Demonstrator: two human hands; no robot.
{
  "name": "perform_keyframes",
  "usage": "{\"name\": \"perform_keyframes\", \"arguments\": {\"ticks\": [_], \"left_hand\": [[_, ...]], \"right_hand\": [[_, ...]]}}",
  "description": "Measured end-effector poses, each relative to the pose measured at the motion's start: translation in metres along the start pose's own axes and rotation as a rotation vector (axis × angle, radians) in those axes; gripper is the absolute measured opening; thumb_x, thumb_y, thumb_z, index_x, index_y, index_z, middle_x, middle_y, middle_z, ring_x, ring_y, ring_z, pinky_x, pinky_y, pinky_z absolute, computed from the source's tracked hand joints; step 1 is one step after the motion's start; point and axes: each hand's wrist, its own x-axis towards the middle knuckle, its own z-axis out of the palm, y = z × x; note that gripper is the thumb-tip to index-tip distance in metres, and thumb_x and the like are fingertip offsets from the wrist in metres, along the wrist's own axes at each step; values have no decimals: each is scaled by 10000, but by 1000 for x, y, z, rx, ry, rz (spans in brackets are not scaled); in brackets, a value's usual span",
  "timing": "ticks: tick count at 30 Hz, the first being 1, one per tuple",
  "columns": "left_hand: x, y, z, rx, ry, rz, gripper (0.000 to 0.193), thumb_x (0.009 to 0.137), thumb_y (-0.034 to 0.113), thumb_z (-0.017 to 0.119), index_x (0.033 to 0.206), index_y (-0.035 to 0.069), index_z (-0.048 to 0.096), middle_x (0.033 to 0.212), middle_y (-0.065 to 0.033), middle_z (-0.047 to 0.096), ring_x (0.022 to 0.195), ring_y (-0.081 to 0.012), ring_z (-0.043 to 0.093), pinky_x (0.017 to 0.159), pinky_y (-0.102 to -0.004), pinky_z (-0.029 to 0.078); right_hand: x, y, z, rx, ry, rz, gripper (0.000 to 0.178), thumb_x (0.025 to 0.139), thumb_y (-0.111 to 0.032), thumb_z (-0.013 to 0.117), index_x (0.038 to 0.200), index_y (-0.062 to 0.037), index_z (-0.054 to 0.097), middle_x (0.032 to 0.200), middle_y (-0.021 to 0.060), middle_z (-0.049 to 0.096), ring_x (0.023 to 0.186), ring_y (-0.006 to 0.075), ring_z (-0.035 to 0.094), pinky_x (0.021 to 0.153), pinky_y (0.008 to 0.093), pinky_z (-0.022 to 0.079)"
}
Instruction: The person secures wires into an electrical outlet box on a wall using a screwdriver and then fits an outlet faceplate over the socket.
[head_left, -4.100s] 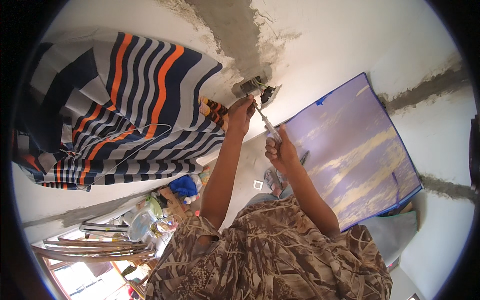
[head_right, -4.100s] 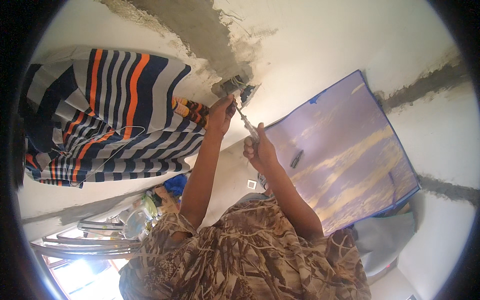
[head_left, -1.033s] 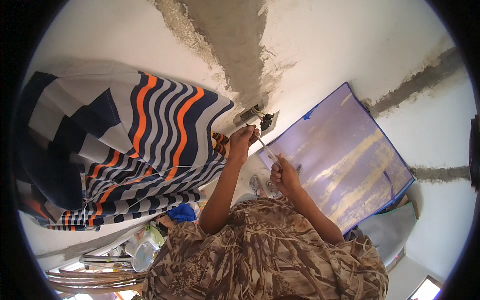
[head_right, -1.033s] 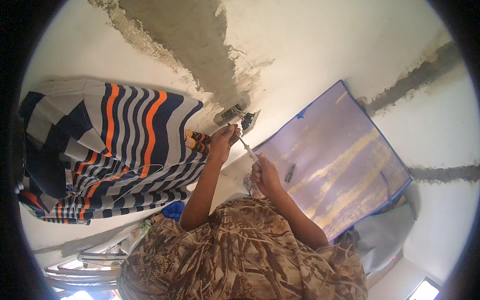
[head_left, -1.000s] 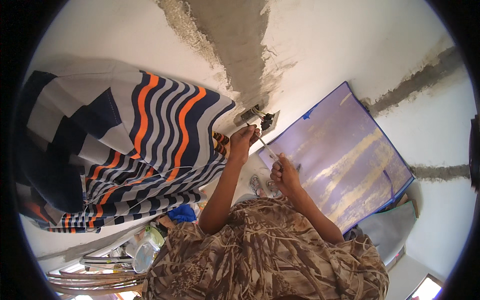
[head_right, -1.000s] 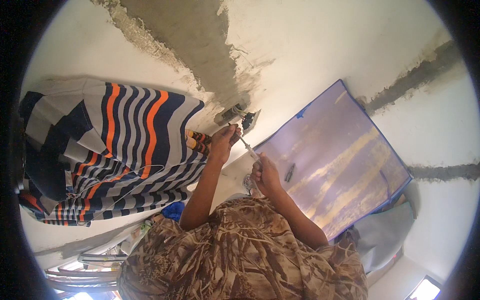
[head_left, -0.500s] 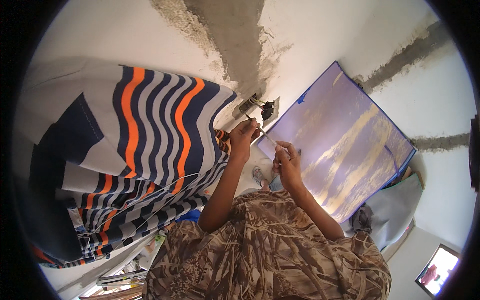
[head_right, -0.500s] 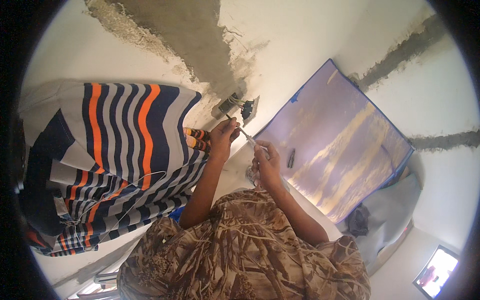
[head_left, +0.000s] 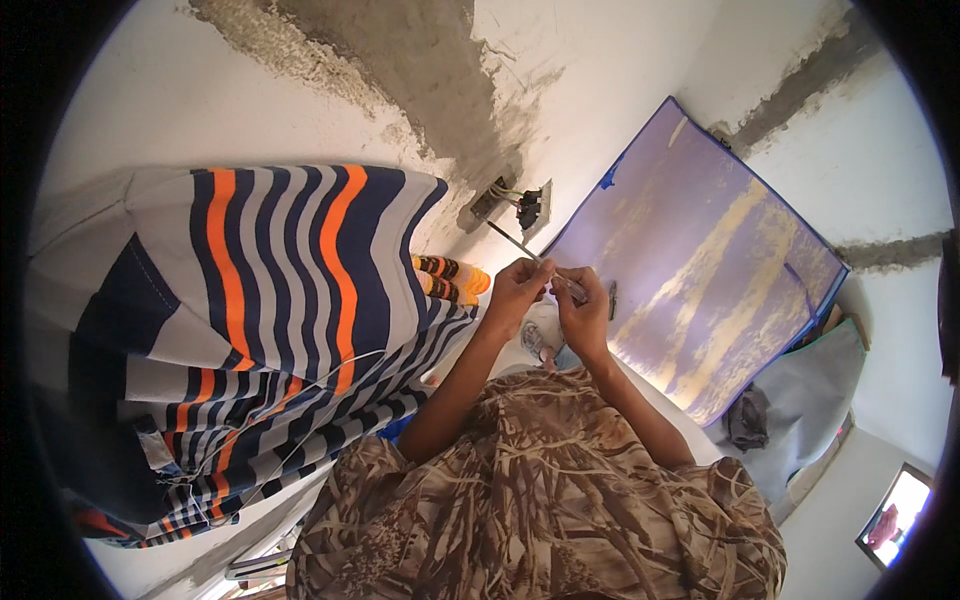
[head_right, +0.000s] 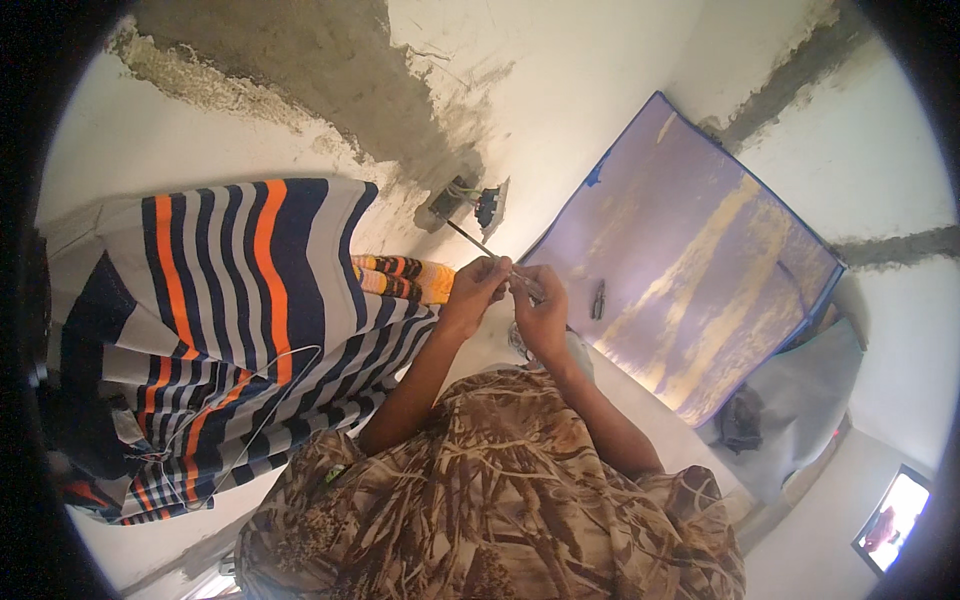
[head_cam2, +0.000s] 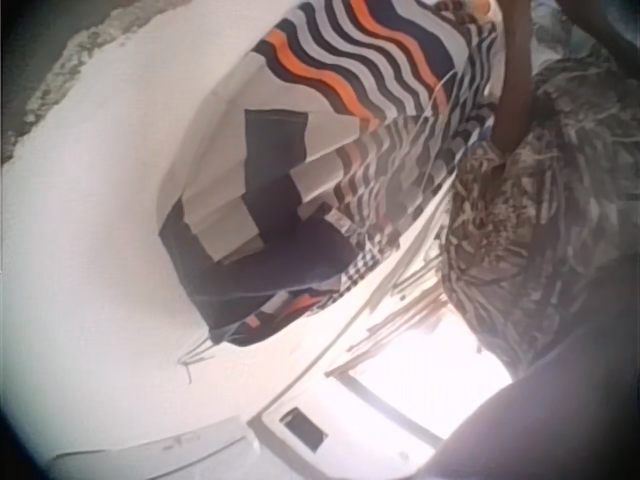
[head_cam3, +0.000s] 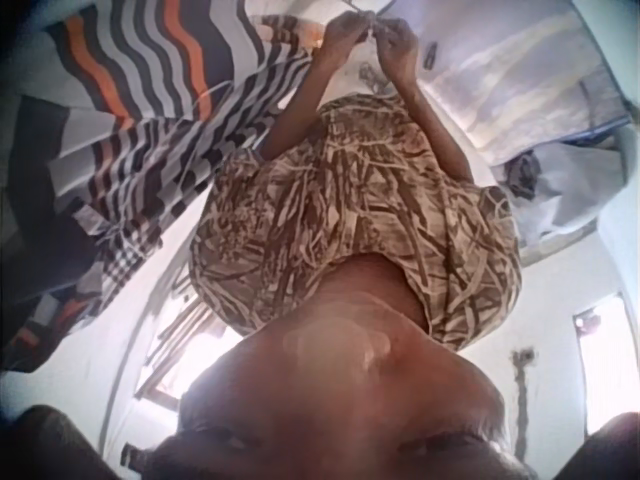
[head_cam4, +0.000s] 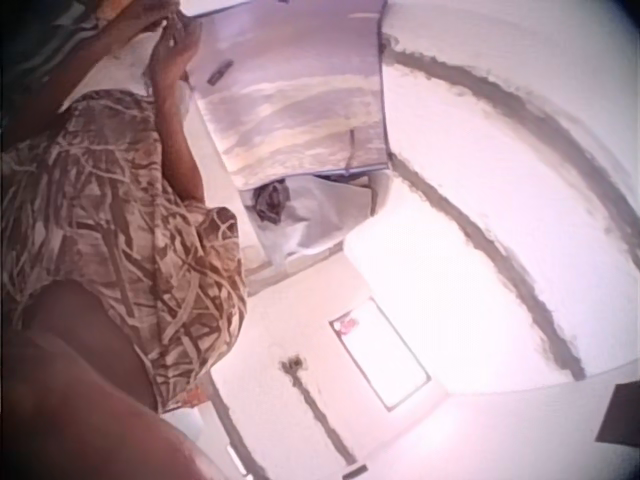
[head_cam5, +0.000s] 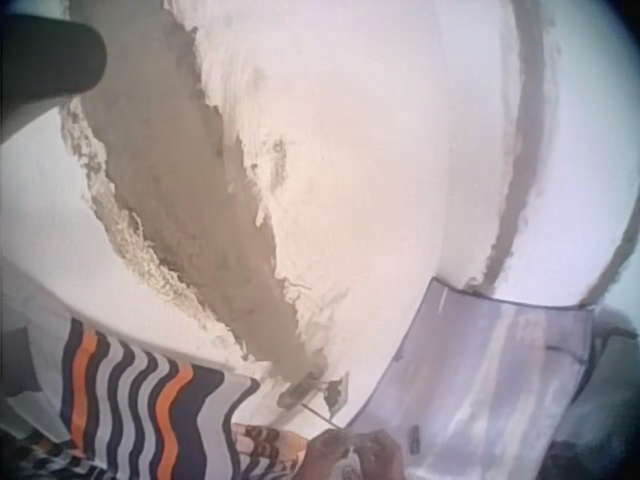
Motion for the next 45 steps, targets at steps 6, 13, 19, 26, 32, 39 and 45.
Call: {"name": "perform_keyframes", "arguments": {"ticks": [6, 13, 19, 26, 32, 39, 45], "left_hand": [[-4, 4, 3, -216, -61, -3, 167, 910, 164, 690, 1000, 31, 643, 861, -5, 644, 770, -77, 607, 685, -205, 502], [-5, 4, 0, -249, -158, -60, 259, 919, 113, 657, 1147, 3, 603, 971, -41, 643, 882, -122, 623, 841, -265, 533], [-2, 7, 7, -199, -118, 23, 349, 932, 90, 627, 1254, -5, 533, 1006, -62, 635, 916, -143, 623, 912, -280, 526], [-5, 17, 15, -290, -126, 1, 280, 917, 174, 673, 1141, 27, 590, 934, -14, 622, 799, -101, 608, 725, -251, 531], [-1, 16, 23, 95, 89, 2, 285, 886, 312, 719, 983, 60, 627, 866, 8, 598, 759, -65, 545, 654, -227, 467], [-1, 13, 14, 134, 64, -39, 280, 877, 279, 732, 974, 31, 647, 857, -29, 634, 742, -78, 585, 671, -187, 504], [-15, 28, 22, -165, -49, -9, 235, 940, 221, 650, 1072, 29, 619, 963, -30, 641, 865, -101, 600, 789, -248, 505]], "right_hand": [[1, -41, -22, 301, -134, 637, 181, 1002, -180, 530, 1054, -7, 537, 726, 28, 556, 625, 80, 520, 571, 235, 441], [-7, -21, -9, -4, -74, 86, 215, 1025, -221, 476, 1020, -11, 520, 723, 17, 516, 630, 83, 480, 566, 232, 402], [-1, -40, -18, 184, -94, 352, 191, 1015, -172, 482, 1043, 5, 547, 743, 32, 532, 614, 85, 475, 558, 244, 411], [-7, -19, -12, -38, -92, 88, 158, 987, -116, 528, 1057, 24, 543, 753, 95, 573, 619, 140, 558, 569, 313, 468], [-6, -15, -15, -150, -54, -19, 150, 980, -106, 534, 1065, 17, 523, 777, 120, 588, 649, 168, 591, 587, 327, 482], [-6, -31, -26, 337, -139, 495, 356, 1047, -346, 385, 1078, -7, 486, 711, 65, 558, 582, 117, 533, 520, 272, 436], [-9, -24, -26, 492, -216, 595, 300, 1050, -329, 399, 1061, -40, 480, 690, 27, 521, 522, 77, 454, 485, 215, 383]]}}
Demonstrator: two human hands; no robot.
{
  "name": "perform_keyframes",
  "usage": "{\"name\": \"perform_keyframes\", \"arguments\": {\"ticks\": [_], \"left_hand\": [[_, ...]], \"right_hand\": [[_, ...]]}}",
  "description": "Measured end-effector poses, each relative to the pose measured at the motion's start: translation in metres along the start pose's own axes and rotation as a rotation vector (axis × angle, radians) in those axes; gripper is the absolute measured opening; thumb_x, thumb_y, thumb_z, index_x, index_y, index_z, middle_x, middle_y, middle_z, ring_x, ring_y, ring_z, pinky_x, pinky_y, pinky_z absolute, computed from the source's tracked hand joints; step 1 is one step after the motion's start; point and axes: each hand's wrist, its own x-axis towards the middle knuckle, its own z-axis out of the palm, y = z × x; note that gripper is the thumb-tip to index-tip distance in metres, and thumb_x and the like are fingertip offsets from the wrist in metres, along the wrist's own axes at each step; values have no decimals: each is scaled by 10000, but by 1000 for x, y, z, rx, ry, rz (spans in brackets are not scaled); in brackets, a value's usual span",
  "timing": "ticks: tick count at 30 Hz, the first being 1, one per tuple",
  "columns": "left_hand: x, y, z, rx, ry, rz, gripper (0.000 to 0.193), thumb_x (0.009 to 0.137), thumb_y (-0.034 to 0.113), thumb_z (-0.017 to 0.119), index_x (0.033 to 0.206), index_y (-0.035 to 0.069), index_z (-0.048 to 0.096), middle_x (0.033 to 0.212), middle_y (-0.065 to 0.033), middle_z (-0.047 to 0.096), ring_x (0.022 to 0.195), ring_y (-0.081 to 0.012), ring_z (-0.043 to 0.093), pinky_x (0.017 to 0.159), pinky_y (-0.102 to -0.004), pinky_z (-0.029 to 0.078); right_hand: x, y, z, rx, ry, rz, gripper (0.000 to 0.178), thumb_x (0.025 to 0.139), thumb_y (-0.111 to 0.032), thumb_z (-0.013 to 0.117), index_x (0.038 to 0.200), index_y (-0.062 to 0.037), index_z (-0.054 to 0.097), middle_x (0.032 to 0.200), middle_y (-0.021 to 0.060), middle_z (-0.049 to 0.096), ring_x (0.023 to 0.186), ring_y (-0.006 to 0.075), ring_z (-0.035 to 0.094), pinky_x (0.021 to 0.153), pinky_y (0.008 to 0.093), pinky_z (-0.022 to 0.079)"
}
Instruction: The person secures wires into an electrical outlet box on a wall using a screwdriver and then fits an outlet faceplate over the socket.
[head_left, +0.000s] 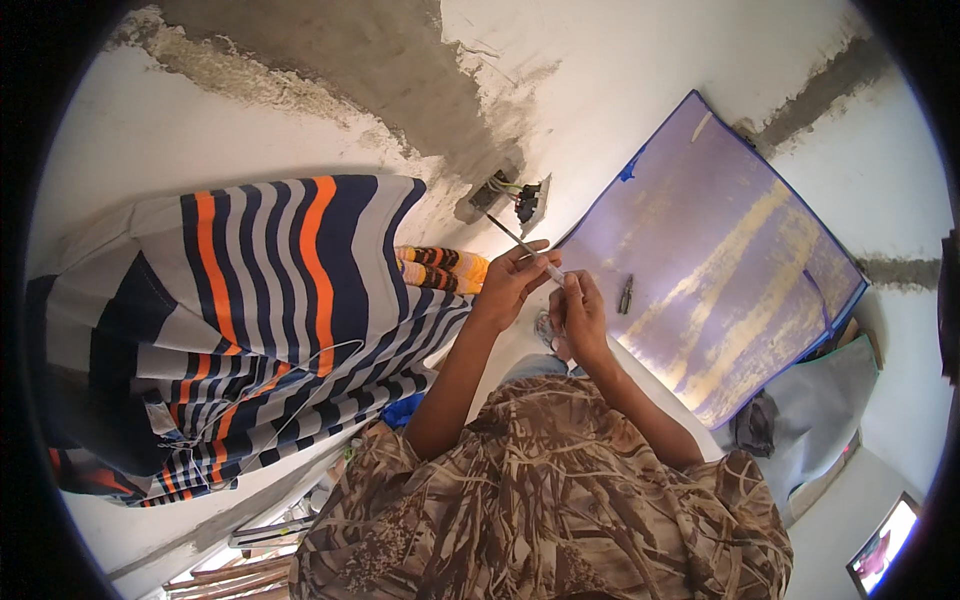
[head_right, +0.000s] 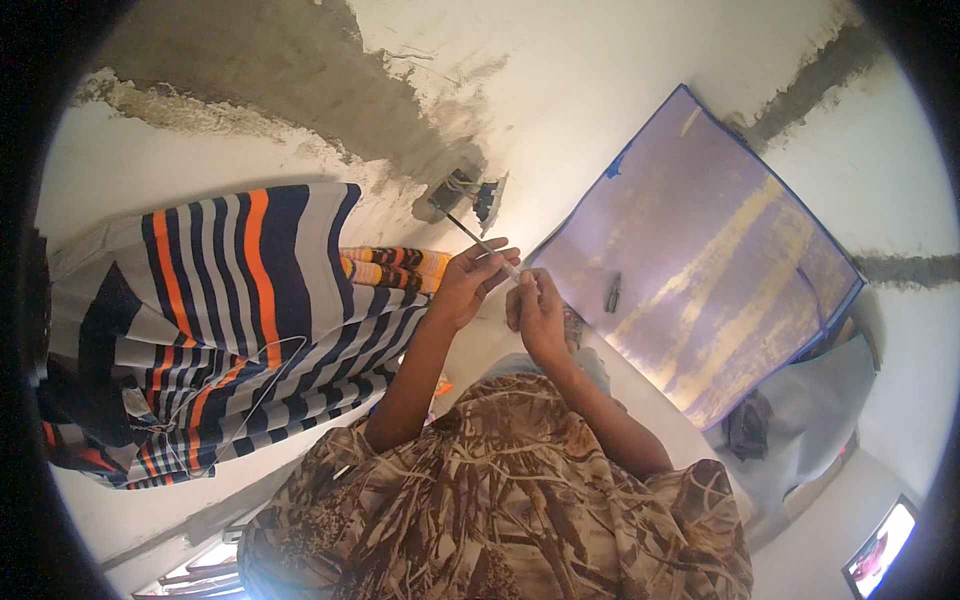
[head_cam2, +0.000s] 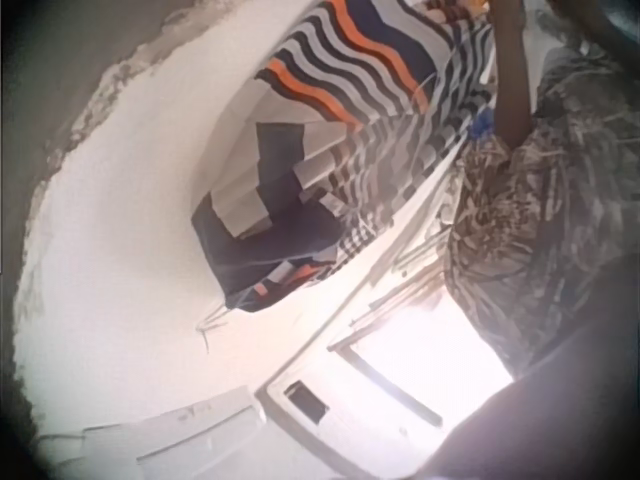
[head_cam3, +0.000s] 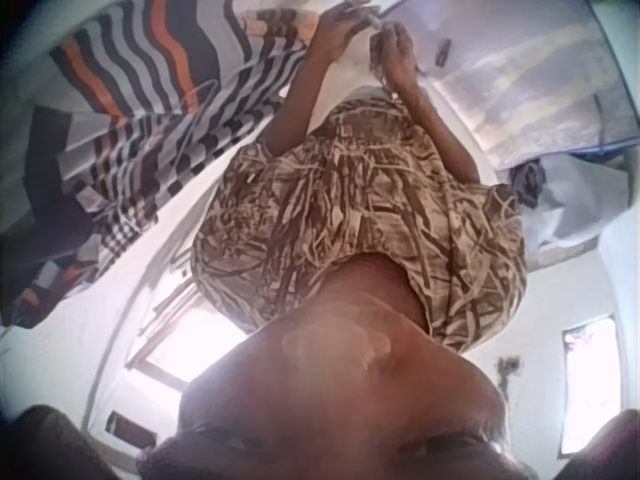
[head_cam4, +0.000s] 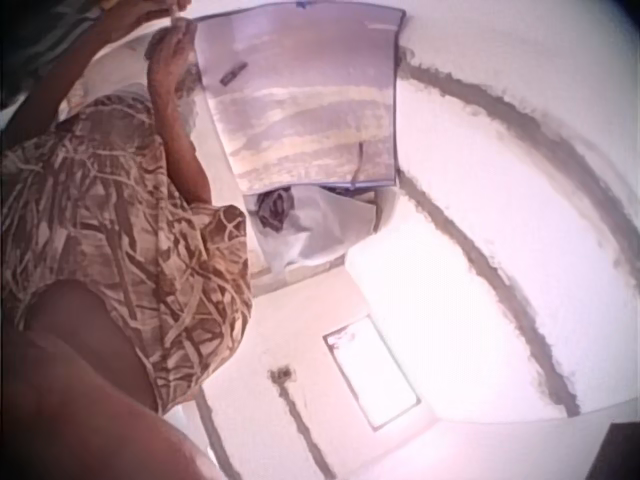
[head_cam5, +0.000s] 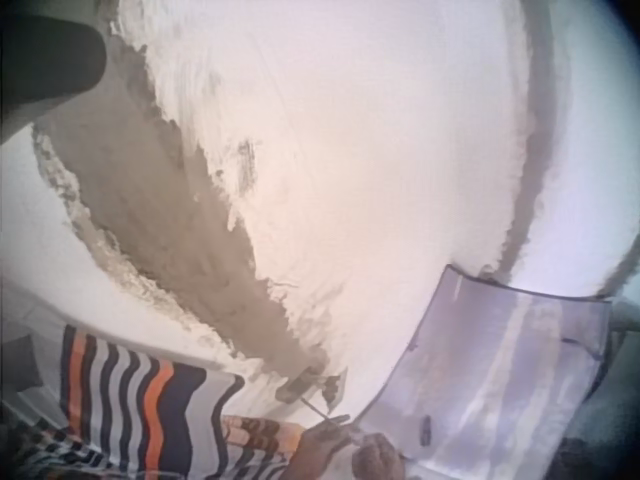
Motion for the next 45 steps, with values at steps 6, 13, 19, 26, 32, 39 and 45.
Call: {"name": "perform_keyframes", "arguments": {"ticks": [6, 13, 19, 26, 32, 39, 45], "left_hand": [[6, -19, -15, 137, 14, -99, 190, 903, 178, 694, 1030, 48, 636, 946, -19, 641, 845, -89, 600, 760, -249, 507], [-1, -21, -2, -52, -6, 67, 324, 916, 124, 662, 1199, -8, 575, 1006, -51, 627, 900, -112, 600, 795, -251, 510], [8, -28, -16, 103, 30, -43, 312, 920, 125, 661, 1194, 6, 569, 1015, -72, 661, 868, -115, 630, 754, -251, 535], [1, -30, -4, 28, 60, 147, 329, 935, 145, 635, 1219, 3, 550, 1051, -108, 657, 980, -170, 643, 881, -302, 543], [-1, -28, 1, -162, 2, 88, 341, 931, 150, 645, 1214, -8, 539, 964, -97, 666, 887, -172, 653, 829, -285, 550], [1, -45, -21, 74, 69, 71, 357, 935, 100, 621, 1270, 16, 529, 974, -57, 641, 901, -127, 606, 833, -257, 515], [-14, -35, -9, -96, 30, 124, 424, 939, 42, 578, 1346, 23, 460, 1050, -86, 626, 978, -144, 601, 880, -268, 502]], "right_hand": [[7, 5, 0, -571, 74, -452, 245, 1046, -276, 427, 1059, -39, 485, 804, 36, 541, 643, 76, 494, 568, 221, 417], [10, -9, -14, -89, 0, 12, 155, 1031, -189, 460, 1039, -41, 503, 670, 1, 509, 536, 86, 468, 489, 242, 401], [18, 15, -7, -586, 82, -674, 138, 1011, -166, 468, 1038, -35, 500, 640, 11, 499, 528, 100, 497, 495, 245, 427], [0, -1, -18, 64, -85, 71, 181, 1013, -189, 466, 1094, -28, 448, 738, 56, 555, 597, 110, 537, 542, 237, 448], [14, 14, -14, -233, -1, -340, 186, 1019, -208, 469, 1056, -29, 438, 748, 60, 557, 592, 109, 527, 529, 240, 440], [3, 9, -13, -56, -77, -198, 227, 1037, -278, 442, 1040, -51, 454, 788, 56, 556, 615, 90, 518, 521, 225, 422], [9, 13, -18, -40, -108, -45, 226, 1020, -272, 493, 1006, -52, 450, 756, 39, 534, 597, 82, 503, 523, 224, 422]]}}
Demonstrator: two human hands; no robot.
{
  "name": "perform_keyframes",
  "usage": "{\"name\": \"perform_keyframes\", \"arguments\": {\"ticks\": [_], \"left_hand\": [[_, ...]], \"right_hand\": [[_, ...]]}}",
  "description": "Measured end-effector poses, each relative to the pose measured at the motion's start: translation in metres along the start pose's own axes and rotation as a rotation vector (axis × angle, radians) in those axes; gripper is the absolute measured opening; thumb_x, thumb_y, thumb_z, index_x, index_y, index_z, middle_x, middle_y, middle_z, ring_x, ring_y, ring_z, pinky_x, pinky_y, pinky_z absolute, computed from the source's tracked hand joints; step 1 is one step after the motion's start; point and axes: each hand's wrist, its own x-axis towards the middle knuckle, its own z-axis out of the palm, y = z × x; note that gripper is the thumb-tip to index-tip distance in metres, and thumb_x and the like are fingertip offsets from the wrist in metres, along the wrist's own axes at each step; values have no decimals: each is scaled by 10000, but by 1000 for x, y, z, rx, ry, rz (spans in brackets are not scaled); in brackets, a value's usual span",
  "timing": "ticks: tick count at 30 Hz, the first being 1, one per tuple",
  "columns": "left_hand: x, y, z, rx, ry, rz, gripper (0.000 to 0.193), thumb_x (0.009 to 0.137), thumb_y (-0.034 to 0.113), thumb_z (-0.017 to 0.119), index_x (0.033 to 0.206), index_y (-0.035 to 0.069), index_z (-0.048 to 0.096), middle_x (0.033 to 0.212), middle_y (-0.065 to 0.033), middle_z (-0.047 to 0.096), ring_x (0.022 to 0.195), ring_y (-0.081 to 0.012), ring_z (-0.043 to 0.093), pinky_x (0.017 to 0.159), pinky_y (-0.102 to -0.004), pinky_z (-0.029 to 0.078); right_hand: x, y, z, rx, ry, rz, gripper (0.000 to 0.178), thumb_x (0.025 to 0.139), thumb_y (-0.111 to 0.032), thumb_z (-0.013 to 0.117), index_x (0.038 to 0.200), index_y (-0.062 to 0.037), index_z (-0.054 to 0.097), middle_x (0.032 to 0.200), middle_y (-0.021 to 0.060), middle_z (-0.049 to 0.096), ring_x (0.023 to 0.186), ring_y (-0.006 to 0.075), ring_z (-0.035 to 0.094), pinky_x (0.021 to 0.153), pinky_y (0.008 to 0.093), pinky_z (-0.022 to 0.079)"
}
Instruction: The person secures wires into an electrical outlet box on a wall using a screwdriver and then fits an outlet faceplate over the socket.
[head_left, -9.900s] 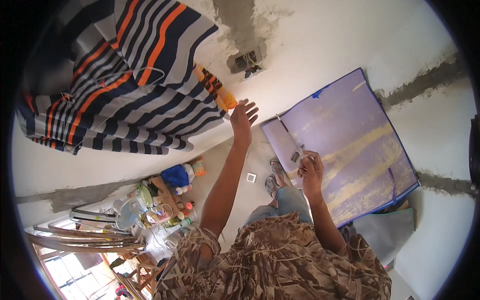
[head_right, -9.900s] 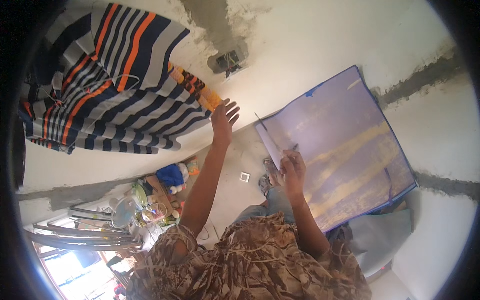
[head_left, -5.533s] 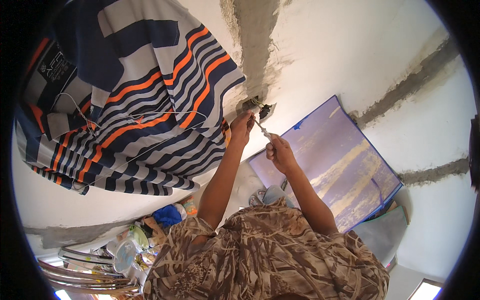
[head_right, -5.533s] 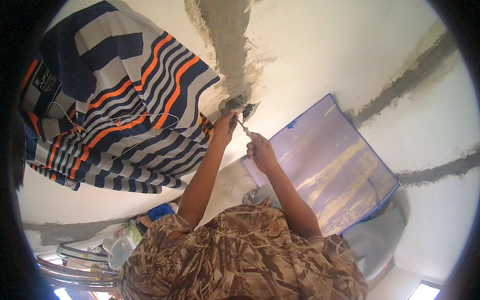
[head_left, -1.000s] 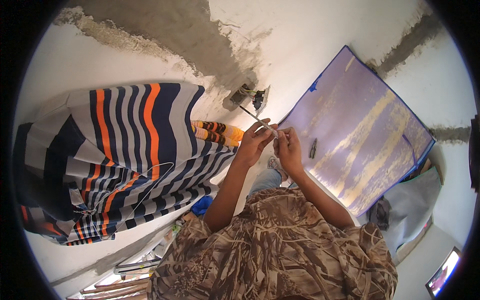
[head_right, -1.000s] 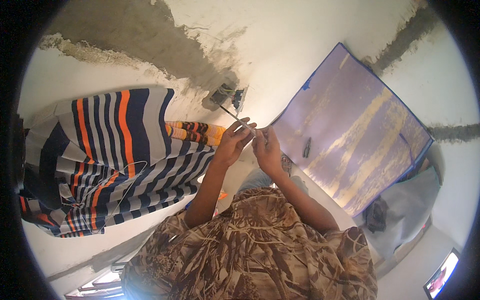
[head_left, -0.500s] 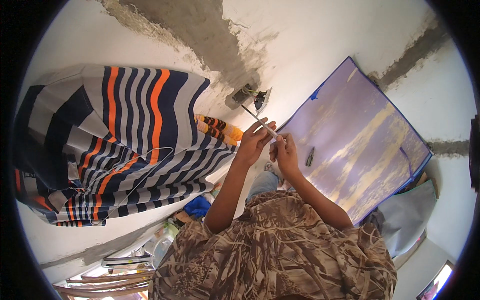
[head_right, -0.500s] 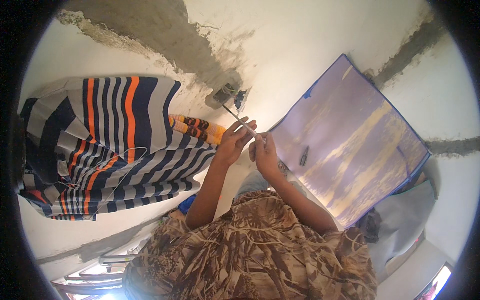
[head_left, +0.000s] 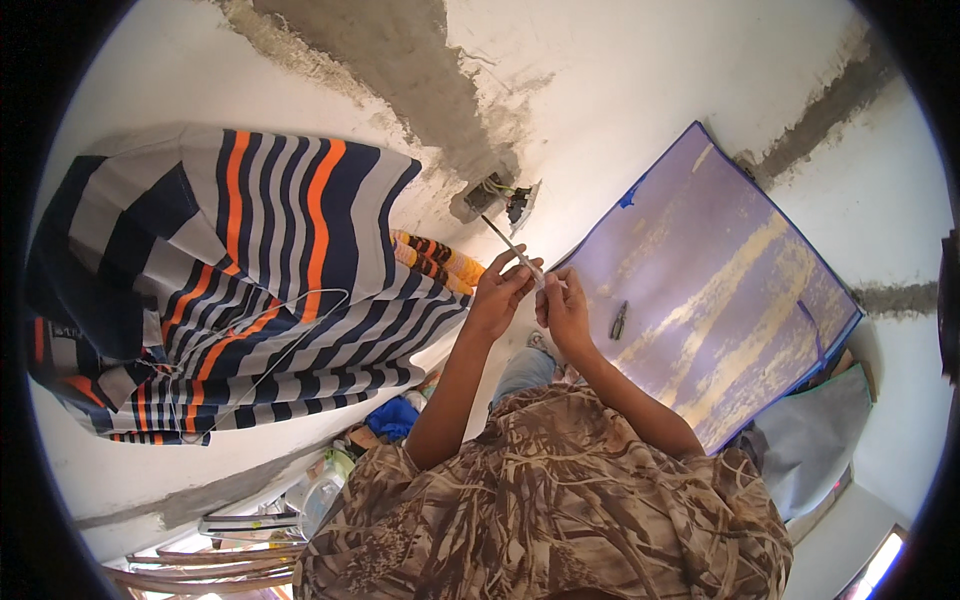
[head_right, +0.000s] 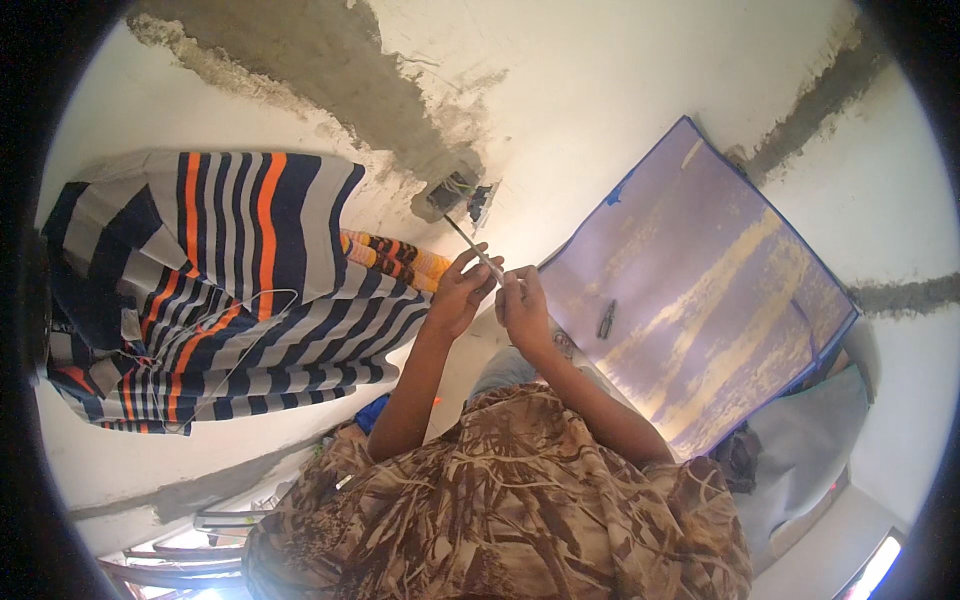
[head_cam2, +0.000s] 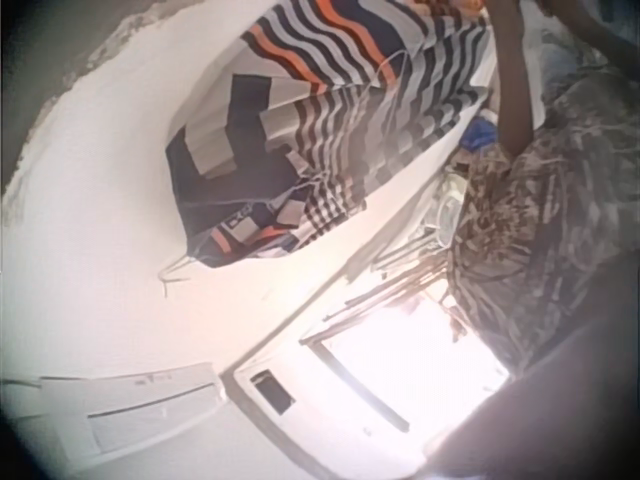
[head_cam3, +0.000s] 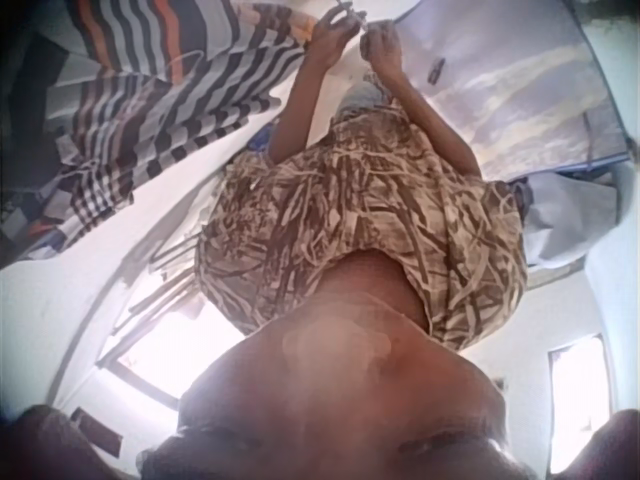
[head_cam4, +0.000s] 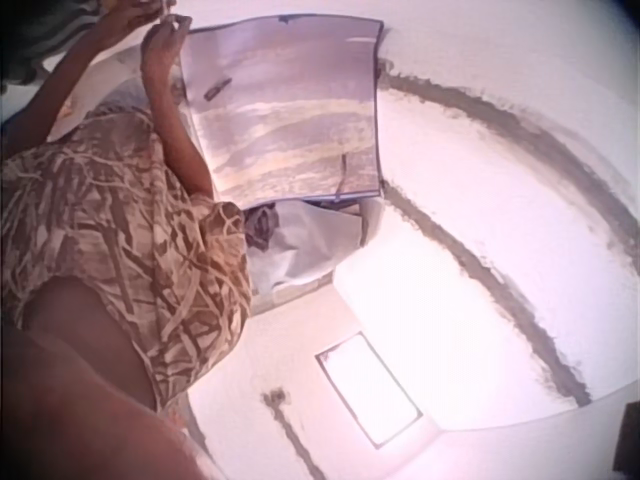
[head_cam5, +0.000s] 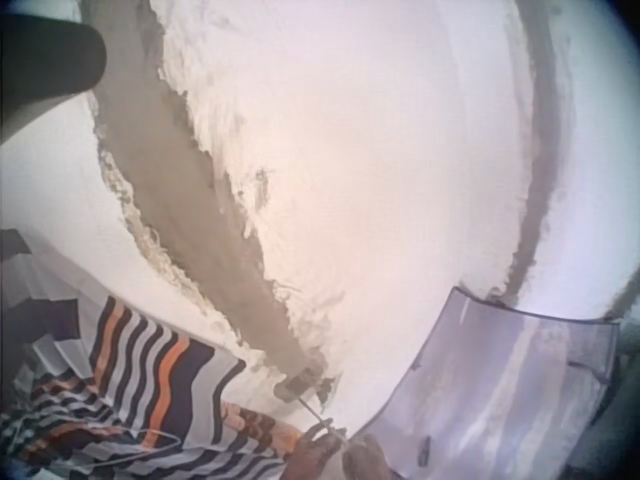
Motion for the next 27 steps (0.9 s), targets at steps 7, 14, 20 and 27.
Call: {"name": "perform_keyframes", "arguments": {"ticks": [7, 14, 20, 27], "left_hand": [[12, -6, -7, 108, -5, -72, 409, 943, 128, 613, 1312, 8, 481, 1050, -90, 620, 999, -159, 591, 872, -276, 493], [7, -2, 5, -76, 13, -2, 312, 932, 144, 644, 1209, 14, 590, 1050, -87, 667, 937, -129, 621, 836, -244, 492], [14, -4, -14, 293, 59, -16, 342, 944, 133, 620, 1249, -7, 555, 1117, -133, 665, 975, -164, 636, 850, -268, 508], [6, 3, 5, 38, 55, 30, 371, 924, 176, 659, 1225, -12, 552, 1049, -119, 676, 953, -161, 640, 848, -281, 513]], "right_hand": [[4, 12, 13, -363, 139, -430, 150, 985, -154, 554, 1013, -43, 457, 758, 44, 535, 603, 81, 503, 526, 221, 423], [1, -4, 4, 39, 64, -57, 139, 996, -155, 530, 1021, -40, 454, 754, 51, 550, 605, 93, 522, 544, 228, 443], [0, 17, 17, -315, 134, -356, 176, 1024, -228, 474, 1006, -54, 460, 757, 47, 555, 608, 98, 531, 547, 232, 436], [-8, -7, 7, 403, -21, 245, 237, 1010, -302, 508, 1015, -66, 475, 793, 46, 564, 655, 116, 545, 589, 240, 437]]}}
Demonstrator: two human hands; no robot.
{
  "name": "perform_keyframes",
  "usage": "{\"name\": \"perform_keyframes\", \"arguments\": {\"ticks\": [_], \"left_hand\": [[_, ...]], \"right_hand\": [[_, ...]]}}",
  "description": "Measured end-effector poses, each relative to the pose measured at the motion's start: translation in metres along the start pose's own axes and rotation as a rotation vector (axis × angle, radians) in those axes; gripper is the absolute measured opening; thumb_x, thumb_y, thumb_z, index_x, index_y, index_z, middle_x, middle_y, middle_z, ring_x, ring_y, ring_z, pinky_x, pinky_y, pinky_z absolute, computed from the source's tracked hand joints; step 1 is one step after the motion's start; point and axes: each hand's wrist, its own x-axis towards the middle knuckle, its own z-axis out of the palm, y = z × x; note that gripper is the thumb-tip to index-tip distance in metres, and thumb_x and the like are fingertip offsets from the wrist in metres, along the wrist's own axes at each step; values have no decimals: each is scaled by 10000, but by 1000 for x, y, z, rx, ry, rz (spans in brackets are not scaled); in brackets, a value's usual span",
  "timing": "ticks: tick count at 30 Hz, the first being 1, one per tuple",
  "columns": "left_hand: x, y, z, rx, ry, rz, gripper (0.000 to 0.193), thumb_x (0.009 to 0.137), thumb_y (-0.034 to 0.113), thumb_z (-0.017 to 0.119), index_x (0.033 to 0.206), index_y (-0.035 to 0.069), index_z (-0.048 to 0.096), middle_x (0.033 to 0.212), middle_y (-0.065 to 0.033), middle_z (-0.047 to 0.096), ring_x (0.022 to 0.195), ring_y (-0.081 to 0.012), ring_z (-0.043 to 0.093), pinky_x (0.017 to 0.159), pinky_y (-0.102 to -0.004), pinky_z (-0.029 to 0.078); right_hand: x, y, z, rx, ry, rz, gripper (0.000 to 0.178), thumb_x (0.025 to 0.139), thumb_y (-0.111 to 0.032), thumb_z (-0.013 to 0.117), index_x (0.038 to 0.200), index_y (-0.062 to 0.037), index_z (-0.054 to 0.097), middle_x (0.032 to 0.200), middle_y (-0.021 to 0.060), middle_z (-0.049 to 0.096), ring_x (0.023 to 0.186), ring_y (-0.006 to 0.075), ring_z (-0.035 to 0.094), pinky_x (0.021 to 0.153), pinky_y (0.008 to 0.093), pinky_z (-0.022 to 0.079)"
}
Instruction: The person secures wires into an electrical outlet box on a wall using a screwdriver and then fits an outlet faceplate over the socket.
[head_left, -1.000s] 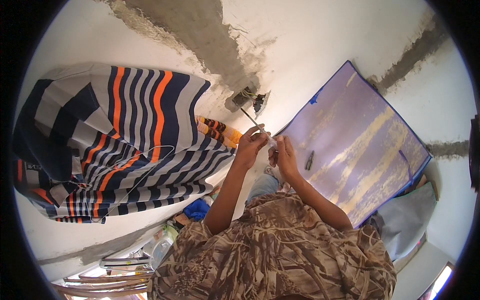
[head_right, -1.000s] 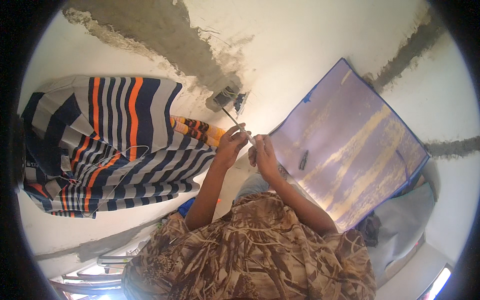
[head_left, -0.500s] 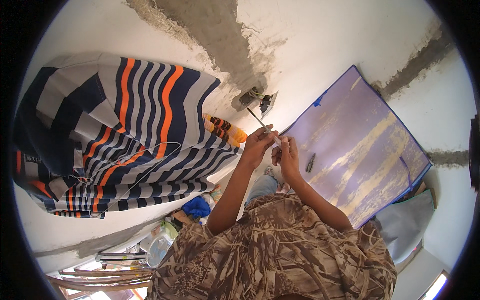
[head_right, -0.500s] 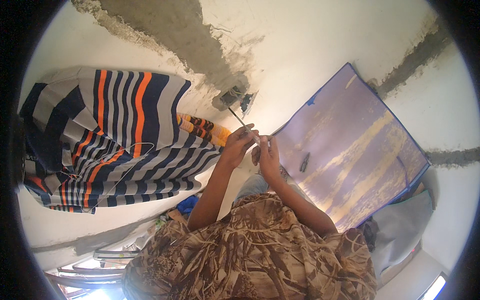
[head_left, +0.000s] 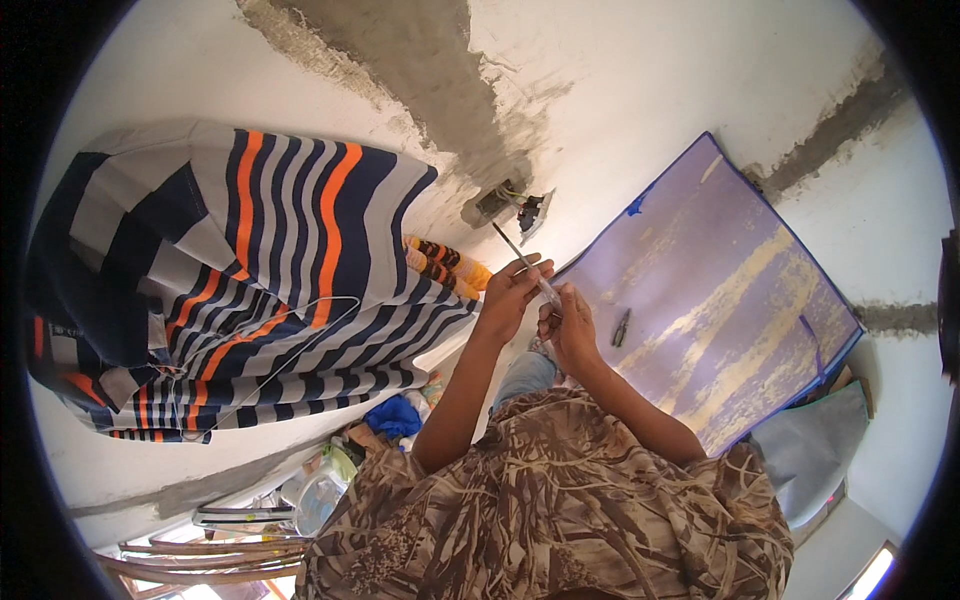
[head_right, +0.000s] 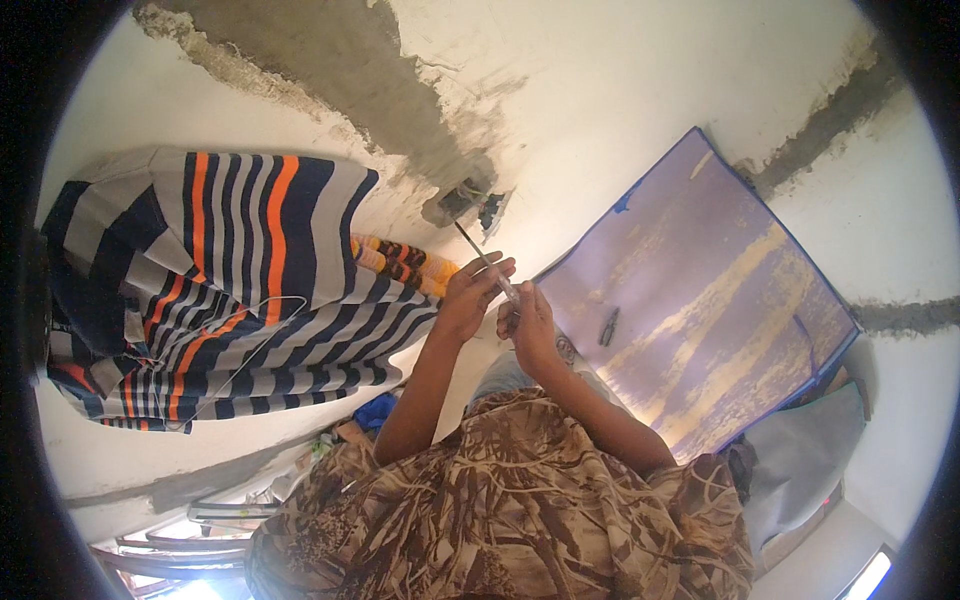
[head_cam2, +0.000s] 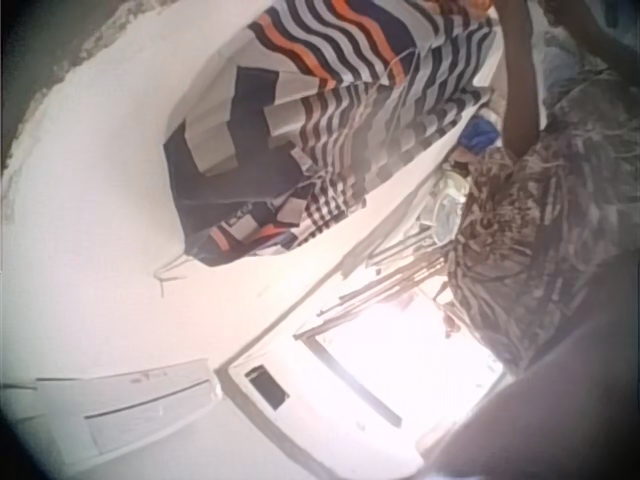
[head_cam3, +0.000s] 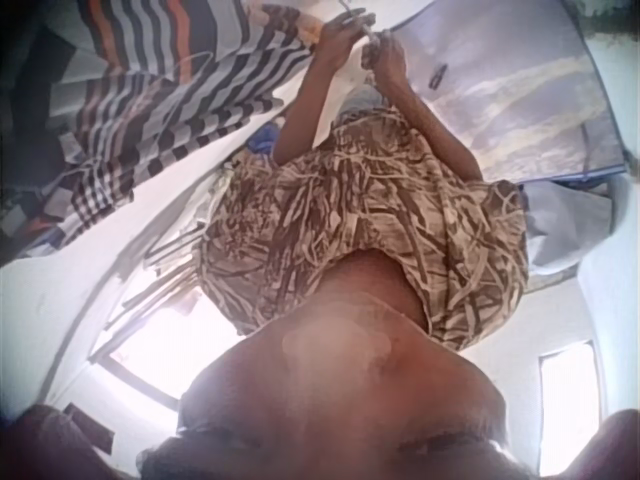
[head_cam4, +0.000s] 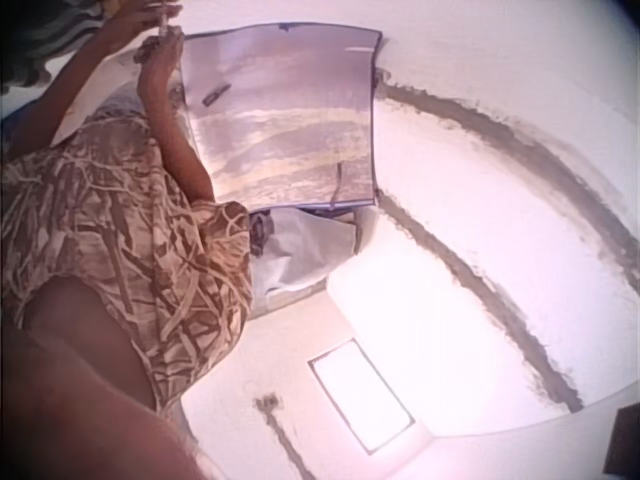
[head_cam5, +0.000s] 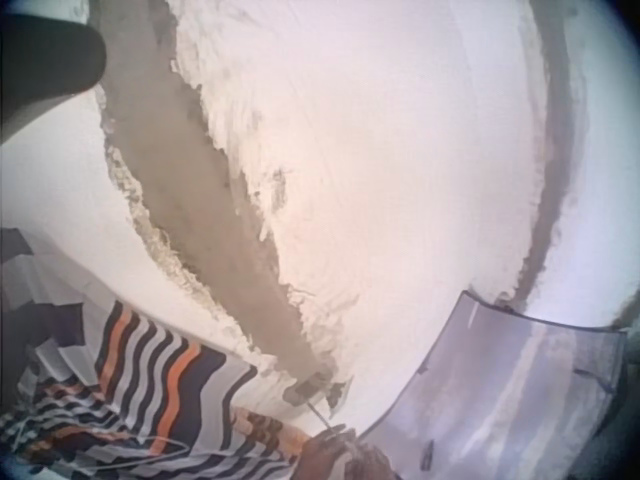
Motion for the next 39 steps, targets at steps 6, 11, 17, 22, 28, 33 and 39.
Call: {"name": "perform_keyframes", "arguments": {"ticks": [6, 11, 17, 22, 28, 33, 39], "left_hand": [[9, 1, -11, 178, -2, -64, 351, 917, 179, 671, 1196, -11, 574, 1034, -108, 676, 936, -152, 635, 823, -273, 511], [15, -6, -20, 365, 27, 34, 310, 918, 188, 673, 1158, 2, 611, 1064, -102, 664, 941, -135, 622, 815, -264, 505], [2, 8, 12, 17, -4, -7, 310, 908, 176, 686, 1157, 4, 617, 991, -66, 663, 872, -108, 611, 823, -252, 511], [13, -3, -11, 274, -2, -23, 312, 917, 156, 670, 1174, -6, 598, 996, -62, 645, 888, -107, 605, 853, -250, 513], [5, 1, 8, 104, 5, 36, 304, 914, 160, 676, 1152, -13, 602, 996, -52, 640, 887, -103, 602, 833, -252, 509], [9, -1, 0, 137, -53, -73, 359, 945, 91, 606, 1274, -15, 509, 1093, -97, 612, 1007, -152, 589, 888, -290, 506], [12, -7, -6, 232, -5, -25, 380, 959, 80, 575, 1320, 8, 478, 1127, -117, 602, 1008, -169, 595, 894, -327, 515]], "right_hand": [[15, 17, -1, -543, 146, -475, 226, 1011, -298, 501, 1048, -76, 487, 792, 49, 561, 632, 120, 539, 594, 249, 446], [6, -1, 7, -175, 137, -235, 180, 1003, -237, 525, 1030, -61, 497, 775, 42, 556, 629, 108, 531, 590, 260, 454], [18, 4, -12, -270, 111, -302, 168, 999, -209, 536, 1034, -52, 490, 770, 38, 551, 639, 105, 537, 583, 259, 458], [18, 13, -3, -592, 181, -572, 173, 1004, -211, 527, 1040, -49, 479, 758, 37, 550, 638, 103, 542, 575, 250, 455], [11, -6, -11, -156, 96, -135, 160, 992, -188, 548, 1029, -49, 476, 784, 34, 545, 664, 98, 550, 588, 243, 463], [17, 13, -9, -462, 129, -527, 222, 1020, -283, 488, 998, -62, 474, 766, 45, 557, 636, 113, 555, 575, 249, 467], [3, -9, 3, -84, 132, -142, 161, 1007, -182, 497, 962, -29, 467, 765, 68, 547, 616, 105, 534, 545, 258, 450]]}}
